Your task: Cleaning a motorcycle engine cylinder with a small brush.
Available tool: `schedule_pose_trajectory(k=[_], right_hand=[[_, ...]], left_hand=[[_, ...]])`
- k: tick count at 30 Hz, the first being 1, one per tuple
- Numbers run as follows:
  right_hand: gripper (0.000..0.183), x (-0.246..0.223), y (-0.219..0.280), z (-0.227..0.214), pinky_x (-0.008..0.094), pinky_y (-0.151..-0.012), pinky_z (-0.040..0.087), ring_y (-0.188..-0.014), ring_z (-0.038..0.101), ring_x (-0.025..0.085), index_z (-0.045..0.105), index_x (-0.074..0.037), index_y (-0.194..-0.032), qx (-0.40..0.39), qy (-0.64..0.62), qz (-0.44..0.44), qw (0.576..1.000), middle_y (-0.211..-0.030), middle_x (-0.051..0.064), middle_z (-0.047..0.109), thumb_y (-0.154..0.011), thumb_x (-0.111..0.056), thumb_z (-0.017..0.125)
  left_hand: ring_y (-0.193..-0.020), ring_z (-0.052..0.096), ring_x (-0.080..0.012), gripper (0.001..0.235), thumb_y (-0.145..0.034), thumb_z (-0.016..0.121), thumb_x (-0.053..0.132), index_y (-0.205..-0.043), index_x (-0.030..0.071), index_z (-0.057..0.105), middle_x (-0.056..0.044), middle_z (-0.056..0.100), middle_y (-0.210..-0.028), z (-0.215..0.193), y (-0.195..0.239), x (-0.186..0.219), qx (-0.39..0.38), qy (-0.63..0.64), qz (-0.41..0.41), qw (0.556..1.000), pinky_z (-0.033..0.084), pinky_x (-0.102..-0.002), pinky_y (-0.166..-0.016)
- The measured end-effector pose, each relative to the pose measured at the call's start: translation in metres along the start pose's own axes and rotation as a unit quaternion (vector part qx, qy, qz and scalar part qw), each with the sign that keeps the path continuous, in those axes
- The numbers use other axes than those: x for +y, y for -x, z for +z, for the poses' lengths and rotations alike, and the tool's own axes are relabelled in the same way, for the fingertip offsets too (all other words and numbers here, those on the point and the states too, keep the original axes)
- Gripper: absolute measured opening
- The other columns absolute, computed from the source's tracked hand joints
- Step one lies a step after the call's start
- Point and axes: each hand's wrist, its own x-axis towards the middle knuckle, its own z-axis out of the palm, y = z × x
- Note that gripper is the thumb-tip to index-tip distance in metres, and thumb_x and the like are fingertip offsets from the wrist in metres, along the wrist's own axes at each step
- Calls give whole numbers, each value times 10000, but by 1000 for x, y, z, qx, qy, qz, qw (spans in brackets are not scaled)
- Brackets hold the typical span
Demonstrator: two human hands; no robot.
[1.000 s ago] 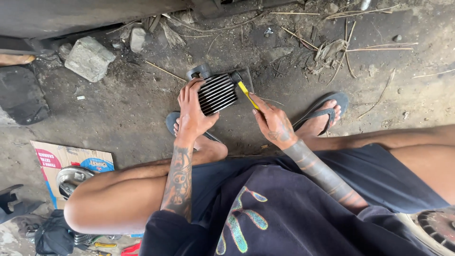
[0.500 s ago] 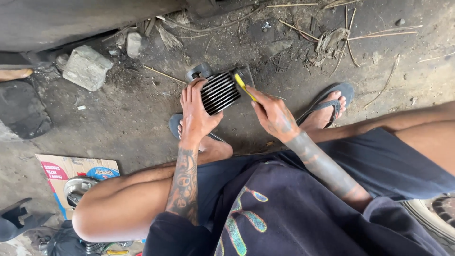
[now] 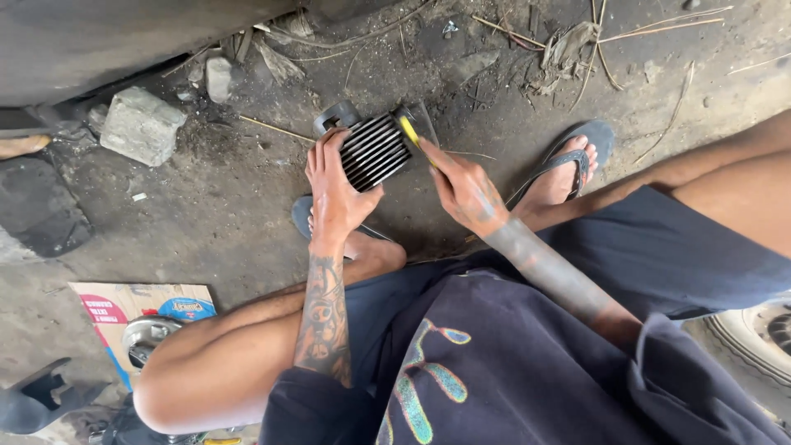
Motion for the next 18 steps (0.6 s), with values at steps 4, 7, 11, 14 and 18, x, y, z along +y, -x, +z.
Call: schedule_pose_trajectory(k=[4, 7, 11, 14, 18], right_hand=[[418, 27, 51, -3, 491, -674, 586, -883, 707, 461, 610, -34, -1372, -27, 37, 73, 996, -1059, 293, 708, -958, -18, 558], [436, 26, 45, -13, 522, -674, 572, -875, 690, 495, 582, -27, -1401, -9, 30, 84, 996, -1046, 320, 702, -965, -20, 562], [438, 27, 43, -9, 510, -693, 586, -881, 698, 476, 569, -79, -1429, 7, 23, 75, 997, -1091, 299, 705, -994, -38, 546], [403, 15, 34, -6, 510, -687, 588, -856, 706, 481, 586, -49, -1398, 7, -18, 57, 998, -1077, 301, 712, -1000, -23, 533], [398, 11, 23, -1, 506, -683, 579, -904, 700, 475, 580, -79, -1405, 1, -23, 52, 998, -1090, 275, 715, -1008, -66, 543]], left_hand=[[-1250, 490, -376, 985, -504, 874, 92, -1401, 134, 469, -93, 500, -1383, -1, -3, -5, 0, 27, -14, 1000, 398, -650, -1028], [-1255, 473, -355, 984, -514, 869, 112, -1405, 150, 453, -71, 476, -1390, 2, -8, -8, -7, 31, -21, 999, 395, -642, -1035], [-1257, 469, -339, 980, -512, 873, 113, -1394, 152, 448, -63, 468, -1386, 3, -3, -10, -10, 22, -21, 999, 401, -626, -1043], [-1248, 481, -361, 986, -494, 869, 106, -1391, 145, 459, -76, 484, -1383, 8, -3, -11, 6, 17, -20, 1000, 404, -645, -1031], [-1253, 487, -352, 990, -484, 864, 113, -1385, 150, 456, -77, 490, -1369, 8, -1, -14, 9, 15, -6, 1000, 406, -617, -1039]])
